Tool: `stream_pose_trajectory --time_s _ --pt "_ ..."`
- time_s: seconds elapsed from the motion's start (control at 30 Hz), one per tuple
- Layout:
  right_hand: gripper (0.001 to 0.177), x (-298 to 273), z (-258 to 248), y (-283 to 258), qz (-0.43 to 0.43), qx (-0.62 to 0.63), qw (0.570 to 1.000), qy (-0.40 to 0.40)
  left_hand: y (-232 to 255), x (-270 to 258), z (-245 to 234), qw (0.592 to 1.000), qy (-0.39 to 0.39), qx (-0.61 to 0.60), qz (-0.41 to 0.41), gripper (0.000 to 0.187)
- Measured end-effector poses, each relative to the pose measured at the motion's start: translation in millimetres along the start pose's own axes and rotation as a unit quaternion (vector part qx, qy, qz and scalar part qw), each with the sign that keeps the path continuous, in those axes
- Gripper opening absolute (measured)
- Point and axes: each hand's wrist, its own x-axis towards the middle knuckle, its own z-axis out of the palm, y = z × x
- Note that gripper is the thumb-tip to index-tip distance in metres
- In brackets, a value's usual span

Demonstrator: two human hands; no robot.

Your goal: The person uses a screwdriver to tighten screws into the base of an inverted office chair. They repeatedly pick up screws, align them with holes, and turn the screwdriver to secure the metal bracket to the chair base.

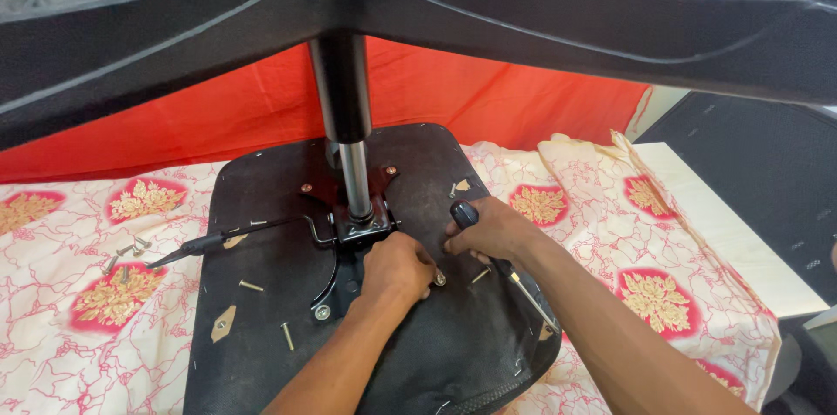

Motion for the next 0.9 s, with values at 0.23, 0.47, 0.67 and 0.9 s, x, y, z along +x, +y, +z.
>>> stream_pose_trajectory --time_s 0.23,0.47,0.67,0.9 --pt "0.023 -17.0 5.4 -5.5 -0.007 -0.111 0.994 -0.025 -29.8 0.1 5.6 0.987 0.103 -0.062 0.109 0.014" --pt "0.029 -30.7 20.3 -9.8 -0.082 -0.242 0.967 0.002 -44.2 6.9 5.5 0.978 0.039 -0.191 0.070 0.011" --pt "0.033 -34.3 33.0 -8.2 -0.106 -0.277 0.954 0.039 -48.2 9.3 5.7 0.959 0.036 -0.273 0.058 0.008" --pt "0.043 -40.0 32.0 -13.5 -0.042 -0.327 0.943 0.044 -48.4 4.8 3.9 0.959 0.045 -0.274 0.056 0.008"
